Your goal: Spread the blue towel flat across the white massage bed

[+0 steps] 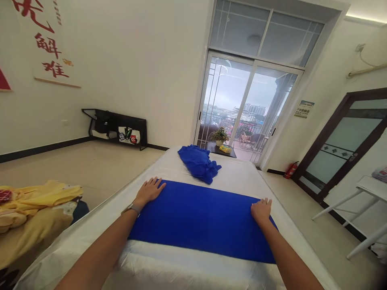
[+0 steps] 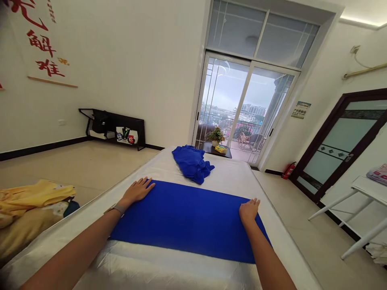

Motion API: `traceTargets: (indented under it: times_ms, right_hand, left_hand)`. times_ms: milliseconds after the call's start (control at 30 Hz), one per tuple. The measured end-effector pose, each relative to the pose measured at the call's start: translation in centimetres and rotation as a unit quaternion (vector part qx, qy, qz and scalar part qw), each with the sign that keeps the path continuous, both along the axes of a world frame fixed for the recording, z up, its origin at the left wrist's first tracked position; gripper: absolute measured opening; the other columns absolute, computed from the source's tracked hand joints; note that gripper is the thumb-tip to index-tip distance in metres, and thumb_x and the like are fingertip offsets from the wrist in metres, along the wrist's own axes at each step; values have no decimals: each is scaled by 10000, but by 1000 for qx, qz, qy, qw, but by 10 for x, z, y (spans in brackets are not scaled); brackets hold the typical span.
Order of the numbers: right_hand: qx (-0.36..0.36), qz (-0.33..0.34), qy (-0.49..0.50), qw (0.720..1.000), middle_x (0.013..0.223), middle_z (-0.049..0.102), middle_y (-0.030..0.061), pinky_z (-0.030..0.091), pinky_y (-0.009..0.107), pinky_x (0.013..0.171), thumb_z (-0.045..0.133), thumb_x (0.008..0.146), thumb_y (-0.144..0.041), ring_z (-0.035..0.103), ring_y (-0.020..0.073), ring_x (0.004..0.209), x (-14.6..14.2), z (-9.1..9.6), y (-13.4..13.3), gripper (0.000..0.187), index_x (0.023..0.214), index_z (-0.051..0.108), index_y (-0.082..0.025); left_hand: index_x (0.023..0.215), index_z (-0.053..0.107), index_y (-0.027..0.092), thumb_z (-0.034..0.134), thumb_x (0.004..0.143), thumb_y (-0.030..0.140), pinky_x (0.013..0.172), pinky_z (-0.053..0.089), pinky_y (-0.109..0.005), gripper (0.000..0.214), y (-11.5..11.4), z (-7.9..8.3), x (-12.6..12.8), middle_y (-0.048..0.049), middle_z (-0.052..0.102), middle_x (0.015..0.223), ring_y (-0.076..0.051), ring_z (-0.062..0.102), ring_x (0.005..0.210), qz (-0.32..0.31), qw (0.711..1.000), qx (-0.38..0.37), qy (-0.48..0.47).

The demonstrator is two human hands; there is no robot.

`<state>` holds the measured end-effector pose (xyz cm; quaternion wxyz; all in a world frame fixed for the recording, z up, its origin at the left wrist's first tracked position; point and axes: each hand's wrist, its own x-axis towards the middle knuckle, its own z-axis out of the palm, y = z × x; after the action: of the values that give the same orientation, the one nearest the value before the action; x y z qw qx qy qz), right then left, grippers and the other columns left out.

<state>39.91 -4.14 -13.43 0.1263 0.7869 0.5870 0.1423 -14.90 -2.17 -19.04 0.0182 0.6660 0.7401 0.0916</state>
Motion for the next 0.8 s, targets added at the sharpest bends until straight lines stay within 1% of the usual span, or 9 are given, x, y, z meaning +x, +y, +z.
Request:
traceTargets:
  times_ms: [67, 133, 200, 267, 333, 400, 467, 567, 800]
  right_hand:
    - [13, 52, -5, 999, 1504, 511, 272, 114, 519, 1220, 269, 995, -160, 373, 366, 1479, -34, 6, -3, 559, 1415, 587, 27]
    - [24, 124, 43, 991, 1519, 508, 247, 152, 489, 1218, 261, 986, -144, 406, 342, 1461, -75, 6, -6, 573, 1454, 553, 10]
    - [9, 190, 118, 975, 1574, 459, 199, 166, 455, 1228, 276, 1018, -243, 378, 308, 1483, -118, 1, -6, 583, 1521, 487, -37]
    - [-35, 240, 193, 951, 1644, 362, 139, 159, 418, 1245, 268, 1042, -362, 298, 263, 1529, -155, -7, -5, 626, 1585, 392, -76]
    - [-70, 264, 250, 929, 1691, 257, 95, 134, 402, 1259, 220, 1054, -458, 206, 236, 1564, -180, -14, -1, 686, 1627, 288, -87]
    - [-75, 260, 279, 922, 1710, 193, 78, 95, 406, 1270, 169, 1056, -509, 141, 228, 1580, -189, -20, 4, 730, 1644, 215, -79]
    - [-65, 243, 283, 925, 1715, 169, 71, 61, 401, 1274, 147, 1058, -521, 116, 216, 1583, -183, -23, 9, 740, 1649, 189, -78]
    - [-62, 219, 273, 935, 1718, 157, 57, 43, 377, 1272, 145, 1061, -517, 108, 188, 1583, -148, -26, 15, 724, 1653, 189, -104]
    - [-27, 89, 244, 965, 1719, 159, 80, 78, 405, 1275, 144, 1057, -508, 109, 211, 1584, 3, -35, 16, 739, 1651, 164, -68]
  left_hand:
    - [1624, 287, 183, 198, 1027, 620, 1250, 185, -507, 745, -1, 1, 1, -135, 241, 1695, -309, 204, 1569, 0, 1000, 4, -5]
    - [1622, 290, 181, 199, 1029, 617, 1251, 181, -508, 742, -2, 2, 1, -136, 250, 1693, -316, 207, 1568, -2, 1000, 6, -1]
    - [1623, 288, 180, 205, 1033, 606, 1252, 176, -509, 733, -3, 3, 1, -136, 252, 1693, -319, 205, 1568, -1, 1000, 6, 5]
    - [1623, 287, 186, 203, 1035, 601, 1250, 176, -513, 725, -4, 4, 1, -135, 253, 1693, -317, 207, 1567, -1, 1000, 3, 5]
    - [1622, 287, 188, 186, 1035, 603, 1247, 184, -519, 726, -4, 4, 0, -135, 253, 1693, -316, 212, 1566, -3, 1000, 2, 2]
    - [1620, 290, 182, 174, 1036, 602, 1245, 189, -521, 729, -4, 4, 0, -140, 256, 1691, -316, 212, 1566, -5, 1000, 2, 0]
    - [1617, 299, 180, 177, 1037, 593, 1242, 196, -523, 722, -4, 4, -1, -147, 266, 1686, -316, 216, 1565, -6, 1000, 4, 1]
    - [1613, 306, 187, 182, 1039, 585, 1235, 209, -533, 709, -4, 4, -2, -151, 276, 1682, -315, 229, 1561, -5, 1000, 5, 4]
    - [1628, 261, 185, 173, 1051, 551, 1245, 191, -501, 689, -3, 6, -3, -143, 231, 1700, -308, 203, 1569, -8, 999, -23, 22]
